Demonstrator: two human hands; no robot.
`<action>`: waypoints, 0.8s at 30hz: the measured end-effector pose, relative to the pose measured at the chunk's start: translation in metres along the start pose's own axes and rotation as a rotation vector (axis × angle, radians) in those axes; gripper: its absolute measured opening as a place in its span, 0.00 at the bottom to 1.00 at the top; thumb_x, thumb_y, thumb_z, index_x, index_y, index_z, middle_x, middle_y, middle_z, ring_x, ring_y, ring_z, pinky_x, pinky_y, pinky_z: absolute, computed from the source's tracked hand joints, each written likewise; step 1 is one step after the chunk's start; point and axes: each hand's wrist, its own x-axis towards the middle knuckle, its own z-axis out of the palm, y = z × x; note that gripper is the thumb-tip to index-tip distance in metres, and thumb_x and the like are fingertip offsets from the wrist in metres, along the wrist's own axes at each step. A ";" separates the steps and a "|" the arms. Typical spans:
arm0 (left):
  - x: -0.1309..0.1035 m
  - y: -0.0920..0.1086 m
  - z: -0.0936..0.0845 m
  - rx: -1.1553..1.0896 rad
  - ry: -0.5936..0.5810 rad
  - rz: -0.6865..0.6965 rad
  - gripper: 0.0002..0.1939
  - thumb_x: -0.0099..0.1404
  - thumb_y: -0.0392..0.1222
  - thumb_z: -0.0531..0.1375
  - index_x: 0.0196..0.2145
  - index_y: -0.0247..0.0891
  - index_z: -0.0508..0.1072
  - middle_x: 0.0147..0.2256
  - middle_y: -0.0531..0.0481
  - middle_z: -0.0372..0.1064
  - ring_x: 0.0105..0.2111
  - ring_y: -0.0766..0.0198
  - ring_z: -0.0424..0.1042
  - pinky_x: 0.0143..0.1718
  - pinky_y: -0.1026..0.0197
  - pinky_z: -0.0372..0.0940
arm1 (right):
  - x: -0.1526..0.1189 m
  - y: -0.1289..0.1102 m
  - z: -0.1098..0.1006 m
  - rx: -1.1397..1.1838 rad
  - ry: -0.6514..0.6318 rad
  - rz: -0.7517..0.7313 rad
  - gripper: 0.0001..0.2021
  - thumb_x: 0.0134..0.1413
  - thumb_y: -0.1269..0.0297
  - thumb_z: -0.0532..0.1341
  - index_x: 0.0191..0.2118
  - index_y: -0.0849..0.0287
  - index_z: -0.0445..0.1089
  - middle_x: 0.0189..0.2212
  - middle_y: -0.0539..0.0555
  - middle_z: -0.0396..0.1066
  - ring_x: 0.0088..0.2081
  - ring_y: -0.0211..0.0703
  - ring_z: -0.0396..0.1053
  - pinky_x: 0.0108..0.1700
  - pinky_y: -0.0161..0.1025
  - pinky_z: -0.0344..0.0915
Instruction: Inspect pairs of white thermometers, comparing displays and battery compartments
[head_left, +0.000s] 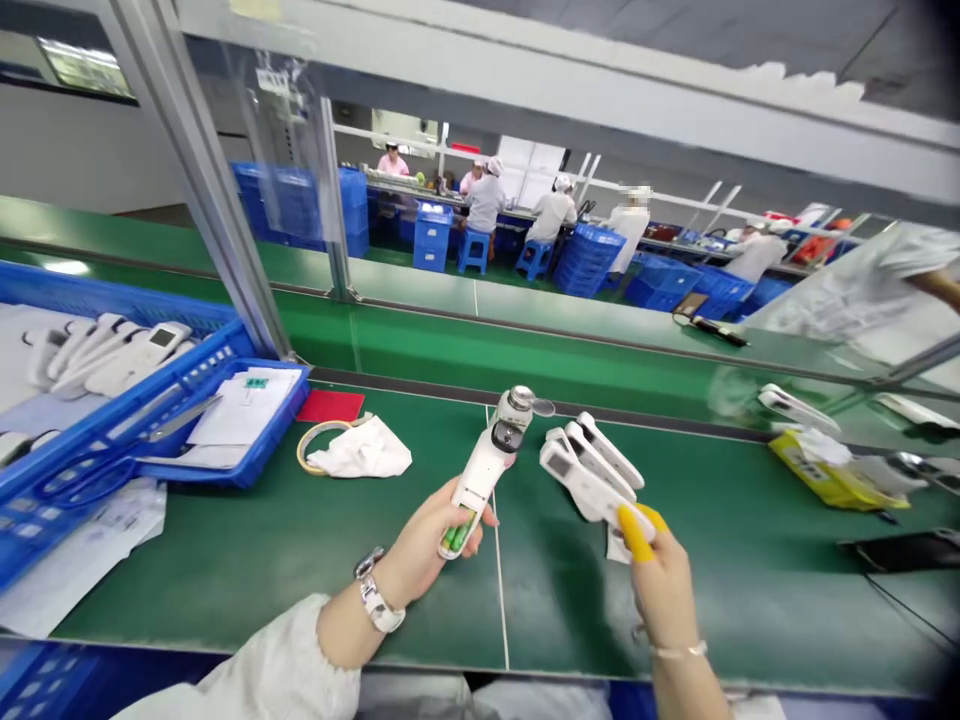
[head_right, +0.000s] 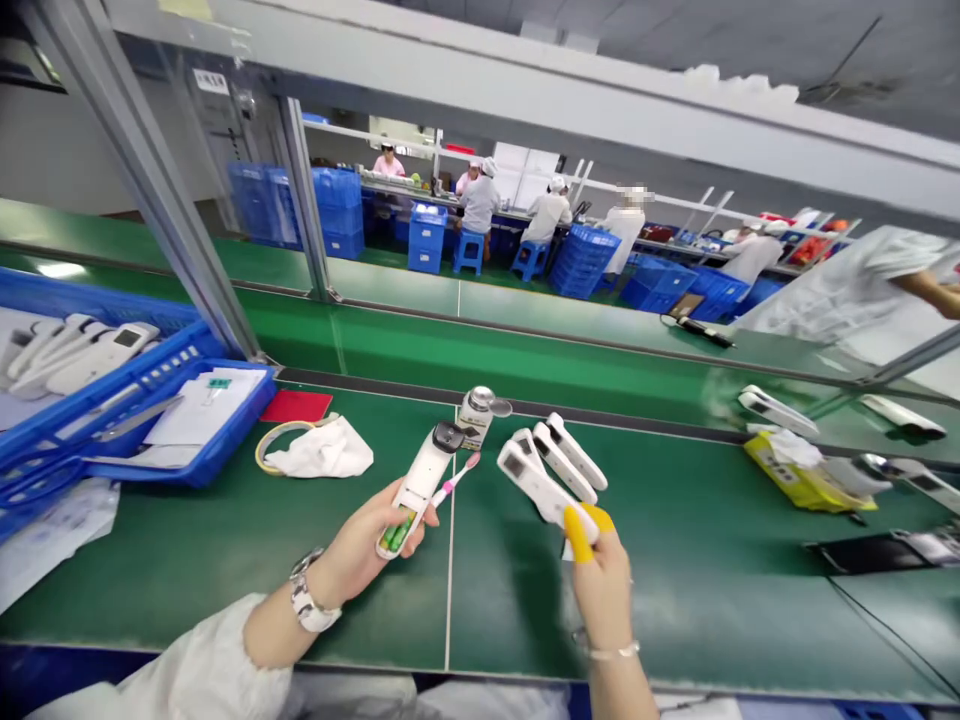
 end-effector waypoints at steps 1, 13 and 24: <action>0.001 -0.004 0.001 -0.038 0.019 -0.014 0.11 0.61 0.41 0.52 0.37 0.32 0.69 0.31 0.45 0.68 0.21 0.71 0.60 0.23 0.65 0.53 | -0.009 0.000 -0.002 0.213 0.073 0.089 0.14 0.50 0.53 0.57 0.38 0.57 0.68 0.36 0.56 0.69 0.36 0.47 0.67 0.39 0.45 0.65; 0.008 -0.033 0.027 -0.033 0.074 0.008 0.23 0.54 0.38 0.66 0.46 0.39 0.62 0.44 0.45 0.70 0.39 0.61 0.73 0.41 0.60 0.64 | -0.083 -0.033 0.045 0.771 -0.207 0.446 0.18 0.42 0.55 0.67 0.40 0.57 0.72 0.37 0.55 0.75 0.38 0.45 0.71 0.40 0.40 0.68; 0.007 -0.037 0.024 0.089 0.134 0.022 0.26 0.51 0.37 0.67 0.47 0.36 0.65 0.43 0.45 0.73 0.42 0.58 0.72 0.43 0.59 0.67 | -0.092 -0.044 0.060 0.757 -0.472 0.350 0.15 0.53 0.61 0.61 0.47 0.55 0.68 0.46 0.53 0.72 0.48 0.47 0.68 0.52 0.44 0.64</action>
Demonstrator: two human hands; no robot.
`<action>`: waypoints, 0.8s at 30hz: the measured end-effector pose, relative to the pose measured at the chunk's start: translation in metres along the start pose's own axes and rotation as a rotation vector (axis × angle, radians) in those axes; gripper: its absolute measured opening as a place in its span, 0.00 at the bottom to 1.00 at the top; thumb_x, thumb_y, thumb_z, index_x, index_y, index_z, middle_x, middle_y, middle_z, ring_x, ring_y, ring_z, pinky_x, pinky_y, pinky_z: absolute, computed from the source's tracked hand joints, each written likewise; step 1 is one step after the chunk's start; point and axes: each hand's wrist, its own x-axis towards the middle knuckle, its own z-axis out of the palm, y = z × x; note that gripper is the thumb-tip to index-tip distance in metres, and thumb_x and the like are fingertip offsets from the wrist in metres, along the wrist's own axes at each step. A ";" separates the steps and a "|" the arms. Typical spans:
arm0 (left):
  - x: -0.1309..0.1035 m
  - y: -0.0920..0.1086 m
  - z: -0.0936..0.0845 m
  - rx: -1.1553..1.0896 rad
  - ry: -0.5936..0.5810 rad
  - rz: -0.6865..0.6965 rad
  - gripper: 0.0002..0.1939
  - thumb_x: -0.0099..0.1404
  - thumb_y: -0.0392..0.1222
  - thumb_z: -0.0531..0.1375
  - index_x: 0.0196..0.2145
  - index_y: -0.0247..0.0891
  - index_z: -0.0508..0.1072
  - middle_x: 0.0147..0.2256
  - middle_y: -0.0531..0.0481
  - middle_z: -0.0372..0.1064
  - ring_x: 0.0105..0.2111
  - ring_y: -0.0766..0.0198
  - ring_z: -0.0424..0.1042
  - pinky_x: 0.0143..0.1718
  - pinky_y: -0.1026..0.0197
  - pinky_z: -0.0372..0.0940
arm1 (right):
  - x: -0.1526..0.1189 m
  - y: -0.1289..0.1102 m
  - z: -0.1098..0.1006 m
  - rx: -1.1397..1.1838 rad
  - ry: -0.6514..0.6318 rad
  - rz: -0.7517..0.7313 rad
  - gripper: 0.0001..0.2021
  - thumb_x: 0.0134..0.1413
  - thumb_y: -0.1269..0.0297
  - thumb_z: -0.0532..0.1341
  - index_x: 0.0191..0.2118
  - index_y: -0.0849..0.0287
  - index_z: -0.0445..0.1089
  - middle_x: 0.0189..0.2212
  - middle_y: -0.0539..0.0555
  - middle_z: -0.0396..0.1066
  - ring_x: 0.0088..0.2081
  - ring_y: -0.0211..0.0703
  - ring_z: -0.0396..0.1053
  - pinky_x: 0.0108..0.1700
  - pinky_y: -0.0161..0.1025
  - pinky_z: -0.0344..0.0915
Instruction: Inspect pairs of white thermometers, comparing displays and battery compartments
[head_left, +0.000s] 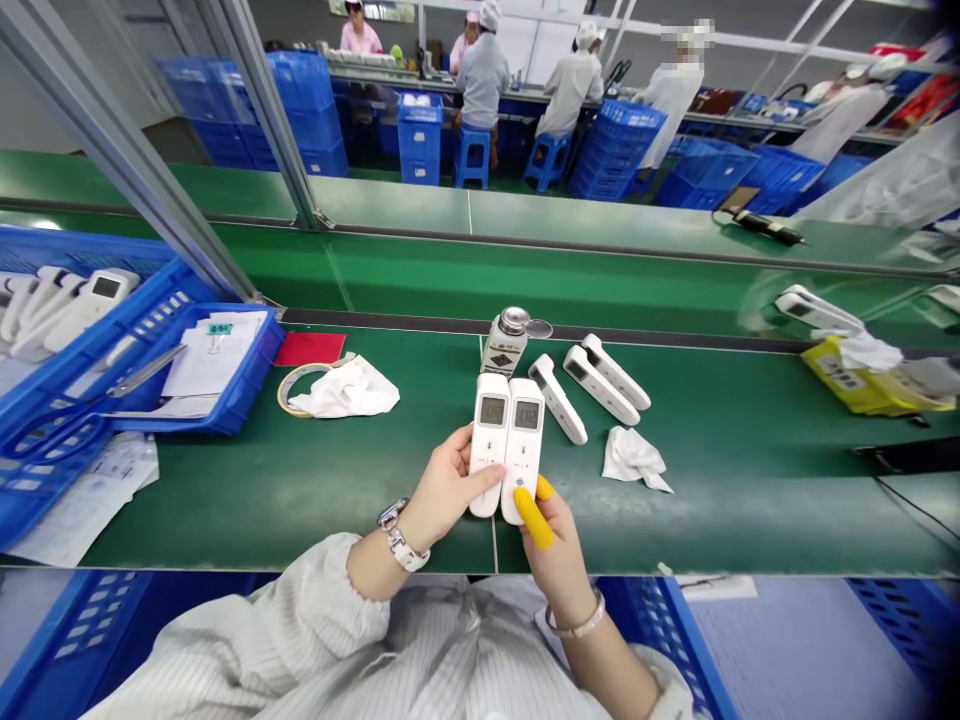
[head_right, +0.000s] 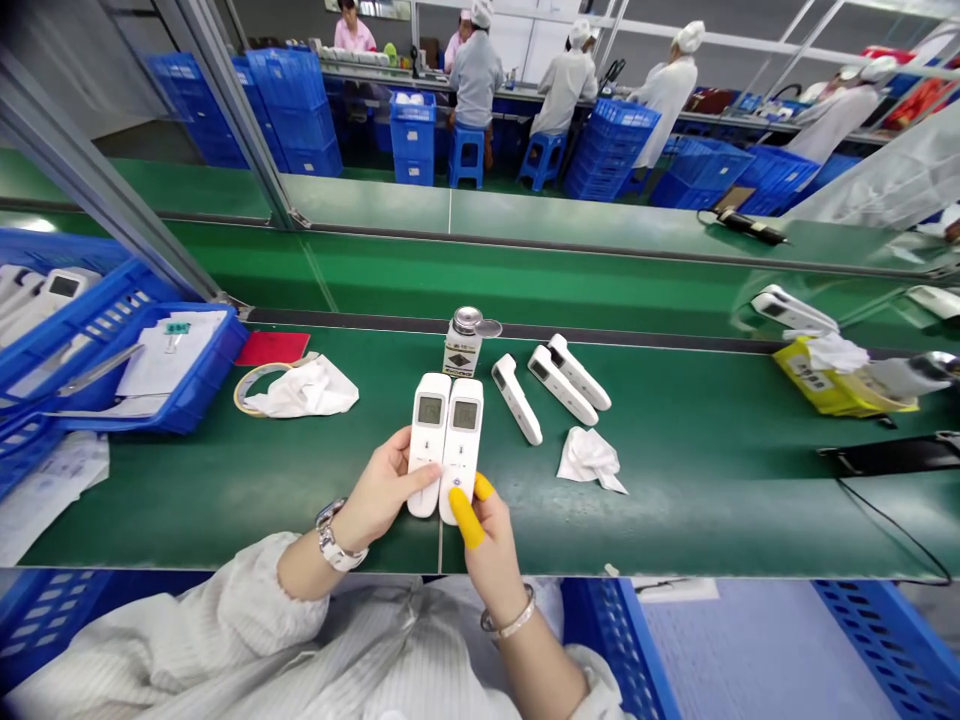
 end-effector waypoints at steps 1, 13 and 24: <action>0.000 0.000 0.000 0.000 0.005 0.000 0.25 0.51 0.37 0.67 0.47 0.36 0.66 0.43 0.44 0.72 0.42 0.57 0.72 0.43 0.58 0.67 | 0.000 -0.002 0.000 -0.011 -0.010 -0.001 0.15 0.53 0.62 0.61 0.47 0.55 0.68 0.46 0.53 0.72 0.48 0.47 0.68 0.53 0.45 0.64; 0.002 -0.002 -0.003 -0.067 -0.008 -0.025 0.23 0.51 0.36 0.67 0.45 0.37 0.67 0.42 0.47 0.74 0.40 0.60 0.73 0.42 0.60 0.68 | 0.001 -0.014 0.002 0.011 -0.107 0.045 0.15 0.51 0.64 0.63 0.46 0.51 0.68 0.46 0.52 0.71 0.49 0.48 0.67 0.54 0.46 0.63; 0.002 -0.005 -0.006 -0.045 -0.023 -0.050 0.20 0.52 0.37 0.66 0.44 0.37 0.69 0.43 0.46 0.73 0.40 0.59 0.72 0.41 0.60 0.68 | -0.002 -0.013 0.001 0.018 -0.119 0.048 0.14 0.52 0.67 0.62 0.46 0.51 0.68 0.46 0.51 0.71 0.49 0.45 0.67 0.53 0.43 0.63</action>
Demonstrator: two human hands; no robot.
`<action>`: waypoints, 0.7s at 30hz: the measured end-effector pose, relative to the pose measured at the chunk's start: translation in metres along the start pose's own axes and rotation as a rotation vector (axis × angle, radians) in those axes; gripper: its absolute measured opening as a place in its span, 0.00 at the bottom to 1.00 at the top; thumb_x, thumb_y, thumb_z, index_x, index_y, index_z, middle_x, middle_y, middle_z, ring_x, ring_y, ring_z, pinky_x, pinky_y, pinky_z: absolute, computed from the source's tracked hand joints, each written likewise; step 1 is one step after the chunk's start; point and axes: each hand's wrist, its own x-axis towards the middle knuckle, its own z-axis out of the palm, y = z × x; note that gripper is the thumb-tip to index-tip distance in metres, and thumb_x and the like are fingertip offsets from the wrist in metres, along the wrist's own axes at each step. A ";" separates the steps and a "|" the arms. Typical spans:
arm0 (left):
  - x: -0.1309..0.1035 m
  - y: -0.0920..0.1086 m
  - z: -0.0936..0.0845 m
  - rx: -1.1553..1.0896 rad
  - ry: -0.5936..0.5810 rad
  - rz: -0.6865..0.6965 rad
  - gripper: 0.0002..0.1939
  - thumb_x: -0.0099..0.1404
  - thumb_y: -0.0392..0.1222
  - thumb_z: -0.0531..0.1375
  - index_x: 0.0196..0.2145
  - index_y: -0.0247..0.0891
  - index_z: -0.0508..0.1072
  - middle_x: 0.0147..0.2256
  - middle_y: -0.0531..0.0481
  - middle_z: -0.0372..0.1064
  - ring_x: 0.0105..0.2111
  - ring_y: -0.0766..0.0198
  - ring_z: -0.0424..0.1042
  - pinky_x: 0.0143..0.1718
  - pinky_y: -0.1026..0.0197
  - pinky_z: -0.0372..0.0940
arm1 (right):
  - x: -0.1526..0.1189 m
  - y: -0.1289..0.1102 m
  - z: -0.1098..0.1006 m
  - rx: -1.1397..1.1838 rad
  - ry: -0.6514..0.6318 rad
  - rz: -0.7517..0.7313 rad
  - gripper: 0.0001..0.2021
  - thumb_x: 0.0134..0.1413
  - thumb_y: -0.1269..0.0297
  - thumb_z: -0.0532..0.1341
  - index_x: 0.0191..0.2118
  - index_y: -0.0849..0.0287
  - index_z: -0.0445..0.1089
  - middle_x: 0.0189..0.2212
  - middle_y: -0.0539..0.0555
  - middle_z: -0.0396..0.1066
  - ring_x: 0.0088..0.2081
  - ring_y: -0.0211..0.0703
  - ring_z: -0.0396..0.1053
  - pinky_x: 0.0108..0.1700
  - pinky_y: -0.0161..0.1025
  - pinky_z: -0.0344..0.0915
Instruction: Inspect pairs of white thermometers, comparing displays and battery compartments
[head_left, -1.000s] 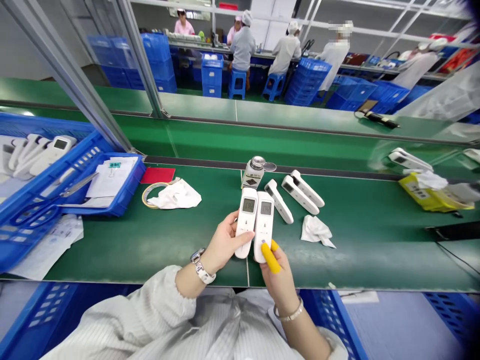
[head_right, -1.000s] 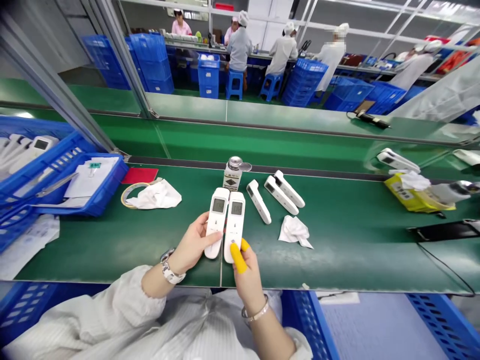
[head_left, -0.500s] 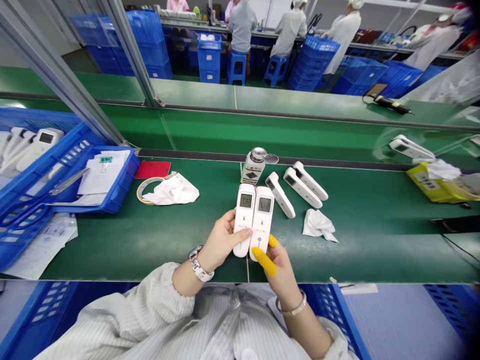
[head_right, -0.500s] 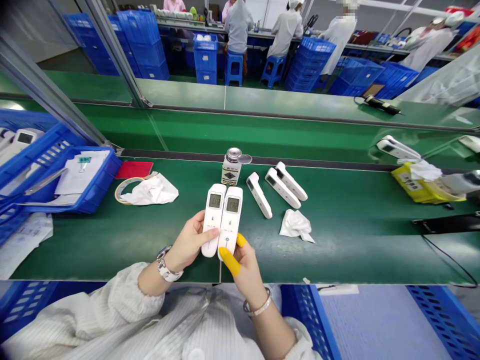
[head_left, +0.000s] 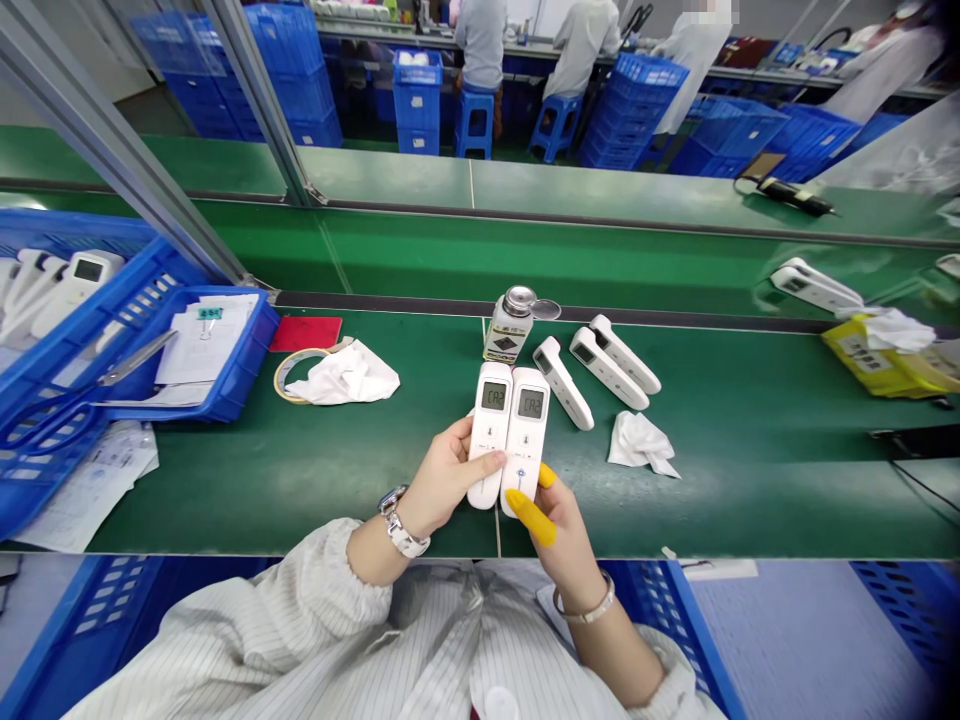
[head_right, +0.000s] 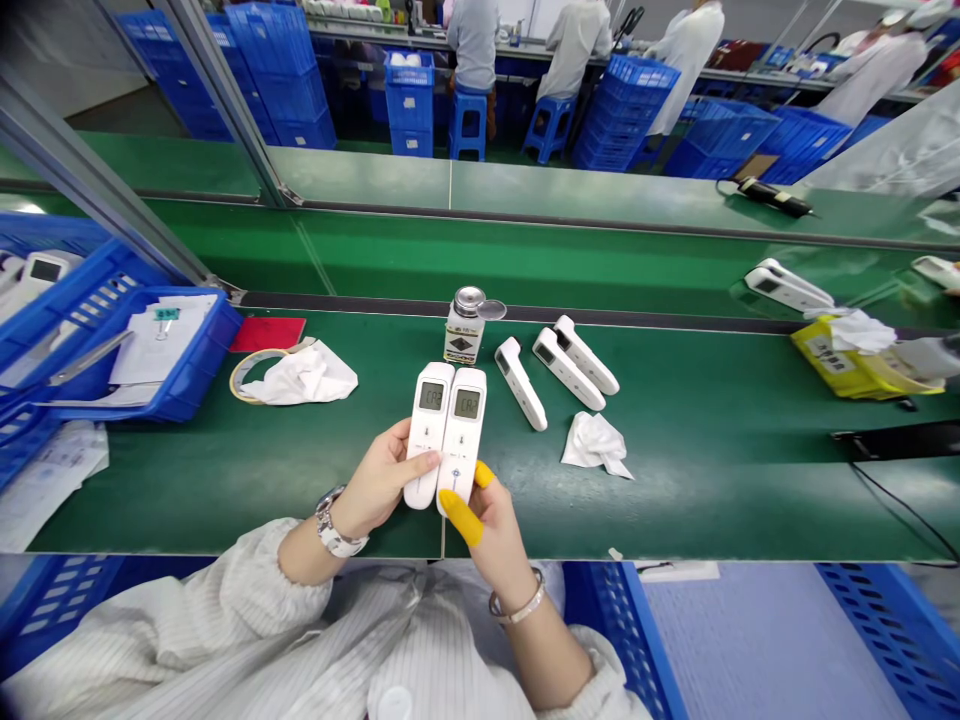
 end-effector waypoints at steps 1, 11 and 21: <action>0.000 0.000 0.000 -0.010 0.000 -0.003 0.20 0.52 0.37 0.66 0.43 0.37 0.69 0.43 0.46 0.73 0.40 0.59 0.72 0.41 0.60 0.67 | 0.000 0.001 0.001 0.002 0.009 -0.005 0.15 0.52 0.67 0.62 0.46 0.51 0.67 0.46 0.51 0.71 0.49 0.45 0.68 0.53 0.43 0.63; 0.001 0.011 0.006 -0.232 -0.011 -0.050 0.25 0.60 0.35 0.59 0.54 0.38 0.60 0.47 0.42 0.69 0.46 0.56 0.69 0.46 0.54 0.65 | 0.000 0.008 0.012 0.003 0.080 -0.100 0.19 0.54 0.67 0.60 0.52 0.50 0.63 0.52 0.53 0.66 0.53 0.45 0.64 0.56 0.44 0.62; -0.001 0.007 0.007 -0.253 0.021 -0.004 0.25 0.62 0.41 0.58 0.56 0.43 0.60 0.55 0.47 0.62 0.54 0.55 0.61 0.53 0.55 0.59 | -0.005 0.012 0.006 -0.569 0.099 -0.289 0.23 0.55 0.67 0.58 0.56 0.50 0.57 0.52 0.58 0.60 0.50 0.49 0.64 0.46 0.45 0.69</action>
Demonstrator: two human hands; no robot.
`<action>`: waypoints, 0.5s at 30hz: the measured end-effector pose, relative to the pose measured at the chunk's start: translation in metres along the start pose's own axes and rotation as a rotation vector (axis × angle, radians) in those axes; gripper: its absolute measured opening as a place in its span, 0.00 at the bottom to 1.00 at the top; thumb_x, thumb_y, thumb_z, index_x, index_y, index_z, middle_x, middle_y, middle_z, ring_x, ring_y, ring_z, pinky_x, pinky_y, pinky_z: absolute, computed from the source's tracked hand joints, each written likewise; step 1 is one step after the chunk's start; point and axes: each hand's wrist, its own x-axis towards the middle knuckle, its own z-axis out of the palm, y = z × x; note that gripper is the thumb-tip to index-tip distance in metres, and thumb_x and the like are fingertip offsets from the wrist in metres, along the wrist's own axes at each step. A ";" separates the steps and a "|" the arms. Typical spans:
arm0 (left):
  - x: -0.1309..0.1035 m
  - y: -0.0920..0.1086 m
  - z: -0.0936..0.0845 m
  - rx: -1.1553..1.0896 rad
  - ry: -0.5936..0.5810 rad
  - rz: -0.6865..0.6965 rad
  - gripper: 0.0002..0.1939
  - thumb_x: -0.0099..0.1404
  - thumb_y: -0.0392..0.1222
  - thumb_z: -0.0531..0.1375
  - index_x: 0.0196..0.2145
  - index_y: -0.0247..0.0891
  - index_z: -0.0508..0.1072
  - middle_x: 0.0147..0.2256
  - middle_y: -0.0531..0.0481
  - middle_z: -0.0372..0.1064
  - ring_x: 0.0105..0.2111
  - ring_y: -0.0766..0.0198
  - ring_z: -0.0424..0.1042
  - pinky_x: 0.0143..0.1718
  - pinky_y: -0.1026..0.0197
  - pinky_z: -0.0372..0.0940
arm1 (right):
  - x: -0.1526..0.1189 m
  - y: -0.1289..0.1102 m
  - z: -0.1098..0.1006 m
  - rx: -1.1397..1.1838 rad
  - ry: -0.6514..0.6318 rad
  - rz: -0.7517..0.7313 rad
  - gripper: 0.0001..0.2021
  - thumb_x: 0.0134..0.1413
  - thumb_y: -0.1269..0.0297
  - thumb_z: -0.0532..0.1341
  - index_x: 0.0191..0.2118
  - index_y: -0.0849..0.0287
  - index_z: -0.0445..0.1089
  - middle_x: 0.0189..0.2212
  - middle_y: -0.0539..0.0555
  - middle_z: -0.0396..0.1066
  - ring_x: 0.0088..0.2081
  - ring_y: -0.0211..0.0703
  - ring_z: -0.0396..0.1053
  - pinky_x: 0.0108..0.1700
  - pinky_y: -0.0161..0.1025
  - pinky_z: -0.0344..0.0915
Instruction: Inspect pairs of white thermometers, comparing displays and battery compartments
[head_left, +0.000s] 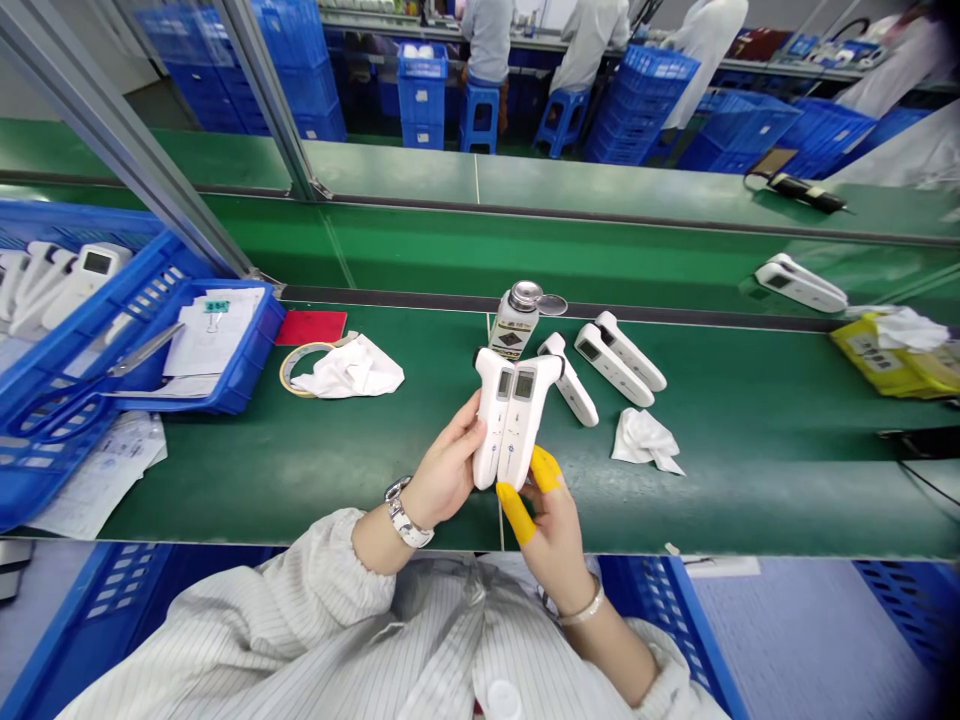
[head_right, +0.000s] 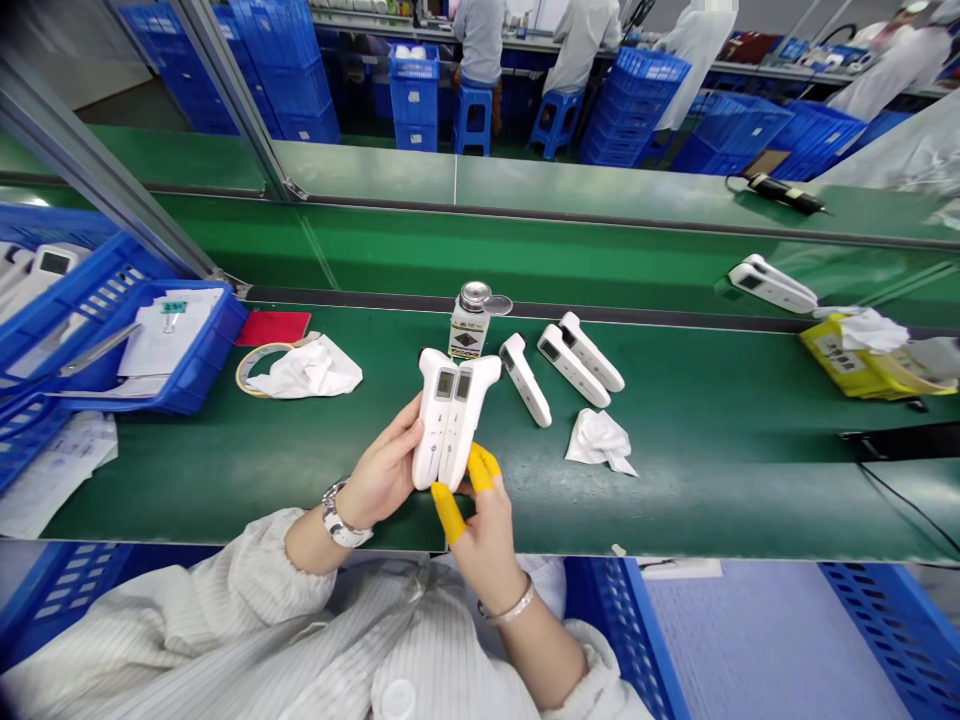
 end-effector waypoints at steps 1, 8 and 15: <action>0.000 0.000 0.000 0.014 0.000 -0.004 0.25 0.61 0.40 0.59 0.56 0.43 0.61 0.53 0.47 0.64 0.53 0.56 0.63 0.52 0.56 0.60 | -0.002 0.000 0.001 -0.084 0.017 -0.054 0.24 0.55 0.68 0.57 0.57 0.50 0.56 0.53 0.58 0.59 0.51 0.49 0.63 0.46 0.46 0.69; -0.002 0.003 -0.002 0.107 -0.024 -0.019 0.26 0.54 0.40 0.65 0.50 0.38 0.66 0.42 0.44 0.71 0.39 0.60 0.70 0.41 0.60 0.65 | -0.011 -0.004 0.005 -0.111 0.003 -0.094 0.27 0.57 0.69 0.54 0.61 0.45 0.49 0.59 0.57 0.50 0.56 0.51 0.56 0.46 0.47 0.67; 0.000 -0.001 -0.005 0.093 -0.057 -0.008 0.26 0.51 0.34 0.66 0.49 0.36 0.66 0.45 0.44 0.69 0.39 0.64 0.70 0.41 0.62 0.65 | -0.003 -0.004 0.002 0.233 0.052 0.088 0.18 0.53 0.65 0.60 0.50 0.47 0.62 0.49 0.56 0.62 0.46 0.48 0.65 0.42 0.45 0.68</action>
